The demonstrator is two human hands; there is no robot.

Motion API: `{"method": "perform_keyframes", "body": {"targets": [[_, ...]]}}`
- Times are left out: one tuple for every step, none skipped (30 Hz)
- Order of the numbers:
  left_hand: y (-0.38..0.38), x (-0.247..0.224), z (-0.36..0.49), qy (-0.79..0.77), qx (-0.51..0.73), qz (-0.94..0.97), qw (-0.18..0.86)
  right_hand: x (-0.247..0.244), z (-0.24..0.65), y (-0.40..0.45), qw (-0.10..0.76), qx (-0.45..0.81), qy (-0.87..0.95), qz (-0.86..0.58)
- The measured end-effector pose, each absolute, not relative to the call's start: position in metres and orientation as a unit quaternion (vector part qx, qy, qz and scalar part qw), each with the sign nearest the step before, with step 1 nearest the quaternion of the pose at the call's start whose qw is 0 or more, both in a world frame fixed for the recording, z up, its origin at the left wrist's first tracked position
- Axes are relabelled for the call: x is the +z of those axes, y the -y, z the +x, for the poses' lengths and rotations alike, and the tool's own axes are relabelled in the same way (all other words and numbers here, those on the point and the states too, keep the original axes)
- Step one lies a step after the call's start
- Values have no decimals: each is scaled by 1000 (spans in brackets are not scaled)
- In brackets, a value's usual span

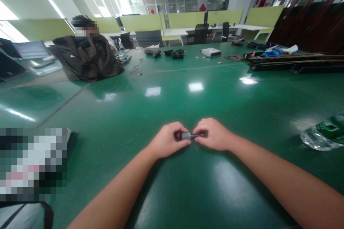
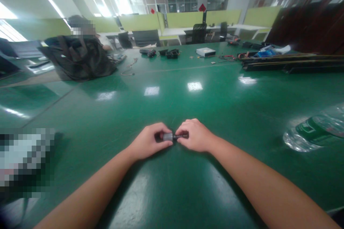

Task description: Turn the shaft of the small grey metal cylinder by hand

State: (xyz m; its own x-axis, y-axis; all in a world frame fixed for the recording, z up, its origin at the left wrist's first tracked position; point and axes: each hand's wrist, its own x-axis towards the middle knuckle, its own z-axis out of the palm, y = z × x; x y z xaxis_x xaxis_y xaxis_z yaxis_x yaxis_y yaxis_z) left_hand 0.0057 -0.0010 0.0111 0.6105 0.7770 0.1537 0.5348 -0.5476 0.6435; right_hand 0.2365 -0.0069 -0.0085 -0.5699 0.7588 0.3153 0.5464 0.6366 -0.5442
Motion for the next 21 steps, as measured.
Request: {"method": "perform_keyframes", "body": {"targets": [[1, 11, 6, -384, 216, 853, 280, -8, 237, 7, 269, 196, 865, -376], [1, 11, 6, -384, 215, 853, 280, -8, 237, 7, 269, 196, 865, -376], [1, 11, 5, -384, 214, 853, 280, -8, 238, 7, 268, 195, 865, -376], [1, 11, 5, -384, 213, 854, 279, -8, 238, 7, 266, 195, 866, -376], [0, 11, 5, -384, 213, 854, 278, -7, 238, 7, 265, 194, 866, -377], [0, 11, 5, -383, 213, 855, 278, -7, 239, 7, 264, 193, 867, -377], [0, 11, 5, -383, 214, 855, 277, -7, 239, 7, 262, 192, 867, -377], [0, 11, 5, -382, 214, 855, 277, -7, 239, 7, 262, 190, 868, -377], [0, 10, 5, -382, 214, 855, 277, -7, 240, 7, 262, 188, 868, -377], [0, 10, 5, -383, 213, 855, 277, -7, 240, 7, 262, 187, 869, -376], [0, 10, 5, -384, 213, 854, 277, -7, 240, 7, 262, 186, 869, -376], [0, 10, 5, -385, 213, 854, 278, -7, 240, 7, 262, 185, 870, -375], [0, 10, 5, -386, 213, 853, 278, -7, 241, 7, 262, 184, 870, -374], [0, 10, 6, -386, 213, 853, 279, -7, 241, 7, 263, 184, 871, -372], [0, 10, 6, -385, 214, 853, 280, -6, 241, 7, 264, 184, 871, -371], [0, 10, 6, -384, 214, 853, 280, -6, 241, 7, 266, 184, 871, -370], [0, 10, 5, -384, 214, 854, 280, -6, 241, 7, 267, 183, 871, -370], [0, 10, 5, -383, 214, 854, 279, -6, 242, 7, 268, 183, 871, -370], [0, 10, 5, -383, 214, 854, 280, -5, 242, 7, 268, 182, 870, -370], [0, 10, 5, -384, 214, 854, 281, -5, 242, 7, 268, 182, 870, -371], [0, 10, 5, -384, 214, 853, 282, -5, 243, 7, 266, 181, 870, -373]]}}
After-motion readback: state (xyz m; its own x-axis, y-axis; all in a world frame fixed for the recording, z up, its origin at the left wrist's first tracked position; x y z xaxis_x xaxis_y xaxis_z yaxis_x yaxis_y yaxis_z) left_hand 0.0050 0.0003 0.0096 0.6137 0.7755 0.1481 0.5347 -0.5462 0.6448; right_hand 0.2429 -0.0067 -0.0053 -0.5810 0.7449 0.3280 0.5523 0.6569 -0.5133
